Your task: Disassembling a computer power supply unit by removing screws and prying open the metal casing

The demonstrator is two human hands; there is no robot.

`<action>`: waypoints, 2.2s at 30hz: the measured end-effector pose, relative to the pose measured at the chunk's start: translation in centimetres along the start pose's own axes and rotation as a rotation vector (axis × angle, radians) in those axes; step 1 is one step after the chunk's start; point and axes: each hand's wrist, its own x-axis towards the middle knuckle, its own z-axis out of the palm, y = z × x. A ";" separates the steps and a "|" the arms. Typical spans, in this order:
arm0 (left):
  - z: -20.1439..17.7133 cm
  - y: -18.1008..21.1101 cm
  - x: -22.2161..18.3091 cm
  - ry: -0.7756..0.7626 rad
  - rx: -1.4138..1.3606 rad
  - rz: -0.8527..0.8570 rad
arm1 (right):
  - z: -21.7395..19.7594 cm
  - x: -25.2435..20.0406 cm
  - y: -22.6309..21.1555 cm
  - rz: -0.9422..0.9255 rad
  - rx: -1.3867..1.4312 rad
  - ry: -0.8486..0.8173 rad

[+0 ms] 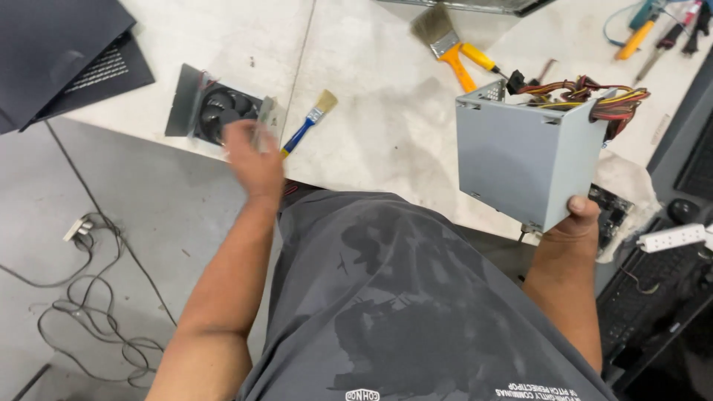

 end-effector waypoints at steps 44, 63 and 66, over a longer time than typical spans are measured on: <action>9.5 -7.9 12.4 -0.638 0.517 -0.232 | 8.3 4.0 11.2 0.182 -1.819 -0.062; 8.0 -7.8 13.7 -0.799 0.350 -0.240 | 8.3 3.6 12.1 0.285 -1.917 -0.095; 7.6 -5.7 13.4 -0.835 0.432 -0.214 | 8.6 3.5 11.8 0.324 -1.918 -0.100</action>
